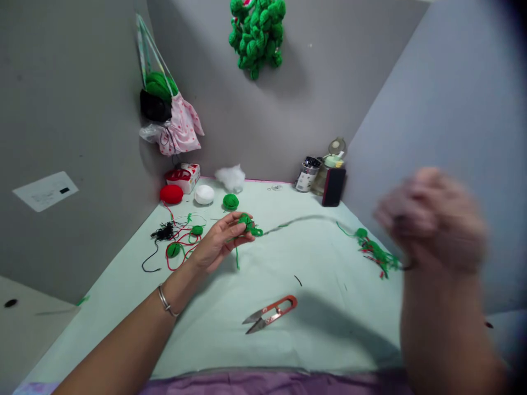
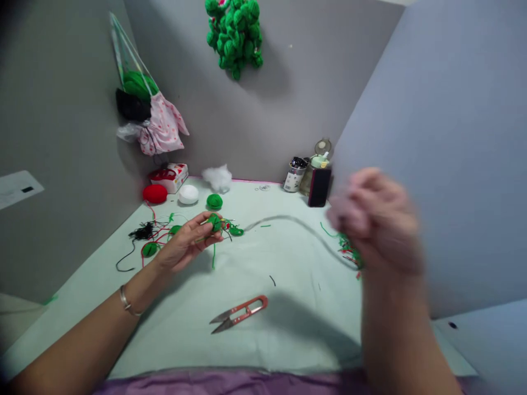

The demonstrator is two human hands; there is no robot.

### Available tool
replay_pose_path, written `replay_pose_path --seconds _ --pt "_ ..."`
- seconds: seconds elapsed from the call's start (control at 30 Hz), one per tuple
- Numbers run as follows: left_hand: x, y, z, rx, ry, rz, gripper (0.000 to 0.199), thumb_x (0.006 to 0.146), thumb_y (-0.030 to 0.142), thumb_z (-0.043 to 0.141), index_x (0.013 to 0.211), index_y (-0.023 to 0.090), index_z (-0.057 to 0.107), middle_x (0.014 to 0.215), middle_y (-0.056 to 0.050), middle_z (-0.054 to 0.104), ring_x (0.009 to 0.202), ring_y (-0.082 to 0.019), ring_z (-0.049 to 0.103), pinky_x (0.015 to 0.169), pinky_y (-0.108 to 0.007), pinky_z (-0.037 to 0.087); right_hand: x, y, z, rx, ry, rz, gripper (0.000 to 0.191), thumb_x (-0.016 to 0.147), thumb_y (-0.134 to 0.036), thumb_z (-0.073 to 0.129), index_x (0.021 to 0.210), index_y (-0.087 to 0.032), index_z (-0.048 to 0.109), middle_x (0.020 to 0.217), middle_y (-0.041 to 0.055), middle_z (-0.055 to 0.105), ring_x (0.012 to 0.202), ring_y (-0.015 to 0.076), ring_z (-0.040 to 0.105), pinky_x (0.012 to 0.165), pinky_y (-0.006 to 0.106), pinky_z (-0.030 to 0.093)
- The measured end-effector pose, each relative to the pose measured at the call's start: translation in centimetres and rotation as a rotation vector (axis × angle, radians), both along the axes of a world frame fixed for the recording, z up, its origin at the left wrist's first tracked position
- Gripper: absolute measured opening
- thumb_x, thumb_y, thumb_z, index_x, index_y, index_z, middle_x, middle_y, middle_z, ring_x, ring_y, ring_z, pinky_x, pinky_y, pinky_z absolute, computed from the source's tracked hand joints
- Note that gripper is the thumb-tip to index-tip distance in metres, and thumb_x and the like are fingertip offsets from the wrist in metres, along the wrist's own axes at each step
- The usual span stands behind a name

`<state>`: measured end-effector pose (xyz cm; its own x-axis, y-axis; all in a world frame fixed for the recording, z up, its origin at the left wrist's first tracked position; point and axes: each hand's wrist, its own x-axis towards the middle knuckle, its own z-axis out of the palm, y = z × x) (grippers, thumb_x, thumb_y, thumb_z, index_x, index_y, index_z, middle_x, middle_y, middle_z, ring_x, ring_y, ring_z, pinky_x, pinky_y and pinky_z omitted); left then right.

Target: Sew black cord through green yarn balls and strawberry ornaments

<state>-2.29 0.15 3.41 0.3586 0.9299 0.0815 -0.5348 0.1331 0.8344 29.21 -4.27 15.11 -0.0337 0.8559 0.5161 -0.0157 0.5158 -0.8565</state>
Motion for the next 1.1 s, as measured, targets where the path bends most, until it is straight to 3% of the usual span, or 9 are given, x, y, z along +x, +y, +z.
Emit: replay_pose_path --seconds 0.17,0.23,0.33,0.5,0.63,0.77,0.87,0.97,1.1 --pt "0.6 -0.5 -0.1 -0.004 0.062 -0.045 0.027 0.079 0.026 0.081 0.101 0.015 0.071 0.094 -0.003 0.072 0.075 -0.012 0.070 0.083 -0.028 0.058 -8.9 4.1 -7.3 -0.380 0.122 0.126 0.034 0.073 -0.043 0.081 0.085 -0.019 0.059 0.075 0.0007 0.071 0.041 0.0031 0.036 0.041 0.020 0.024" --pt "0.7 -0.6 -0.2 -0.003 0.071 -0.064 0.029 0.079 0.026 0.081 0.104 0.015 0.070 0.097 -0.004 0.073 0.077 -0.013 0.070 0.085 -0.029 0.057 -10.6 4.6 -10.1 -0.462 0.126 0.171 0.036 0.075 -0.046 0.078 0.083 -0.018 0.056 0.090 0.0047 0.074 0.045 0.0038 0.045 0.041 0.020 0.029" --pt "0.8 -0.5 -0.4 0.006 0.077 -0.083 0.035 0.080 0.025 0.080 0.113 0.019 0.069 0.096 -0.003 0.073 0.078 -0.013 0.070 0.084 -0.029 0.057 -11.6 4.1 -12.2 -0.598 0.015 0.340 0.037 0.081 -0.051 0.070 0.084 -0.018 0.055 0.077 0.0028 0.071 0.046 0.0085 0.055 0.044 0.021 0.036" --pt "0.8 0.1 -1.3 0.010 0.137 -0.022 0.029 0.079 0.024 0.080 0.106 0.020 0.072 0.101 -0.003 0.072 0.079 -0.013 0.068 0.086 -0.031 0.056 -10.7 3.3 -11.2 -0.512 -0.009 0.292 0.030 0.087 -0.045 0.066 0.082 -0.018 0.055 0.047 -0.0079 0.047 0.043 0.0065 0.037 0.046 0.020 0.027" --pt "1.4 0.4 -2.1 0.112 0.331 -0.025 0.026 0.076 0.024 0.082 0.099 0.018 0.074 0.083 -0.002 0.069 0.072 -0.015 0.067 0.079 -0.032 0.055 -9.8 3.6 -10.1 -0.455 0.101 0.215 0.030 0.082 -0.042 0.072 0.080 -0.018 0.055 0.053 -0.0102 0.034 0.046 0.0051 0.025 0.048 0.021 0.017" --pt "1.9 0.3 -2.6 0.128 0.376 -0.069 0.027 0.075 0.024 0.081 0.100 0.019 0.074 0.080 0.000 0.065 0.071 -0.015 0.067 0.078 -0.033 0.053 -9.0 3.5 -9.6 -0.334 -0.070 0.218 0.025 0.088 -0.041 0.068 0.082 -0.018 0.062 0.058 -0.0057 0.045 0.050 0.0080 0.037 0.050 0.023 0.028" --pt "1.7 0.3 -2.7 0.071 0.276 -0.078 0.027 0.078 0.028 0.080 0.103 0.020 0.074 0.092 -0.001 0.066 0.079 -0.015 0.068 0.089 -0.037 0.054 -8.2 3.0 -9.4 -0.090 -0.333 0.031 0.018 0.090 -0.035 0.068 0.084 -0.019 0.071 0.079 0.0030 0.061 0.067 0.0129 0.052 0.061 0.027 0.039" --pt "1.4 0.3 -2.6 0.048 0.197 -0.068 0.026 0.083 0.030 0.076 0.107 0.021 0.073 0.107 -0.005 0.068 0.088 -0.016 0.069 0.096 -0.038 0.053 -7.8 2.6 -9.4 0.121 -0.487 -0.197 0.013 0.092 -0.029 0.066 0.088 -0.021 0.075 0.077 0.0021 0.055 0.067 0.0135 0.050 0.061 0.028 0.039" --pt "1.5 0.2 -2.4 0.021 0.177 -0.064 0.030 0.081 0.027 0.079 0.109 0.019 0.072 0.106 -0.007 0.071 0.091 -0.017 0.068 0.096 -0.037 0.053 -8.1 2.3 -9.9 0.280 -0.669 -0.246 0.017 0.097 -0.024 0.058 0.094 -0.021 0.075 0.069 0.0001 0.051 0.059 0.0122 0.047 0.058 0.027 0.037"
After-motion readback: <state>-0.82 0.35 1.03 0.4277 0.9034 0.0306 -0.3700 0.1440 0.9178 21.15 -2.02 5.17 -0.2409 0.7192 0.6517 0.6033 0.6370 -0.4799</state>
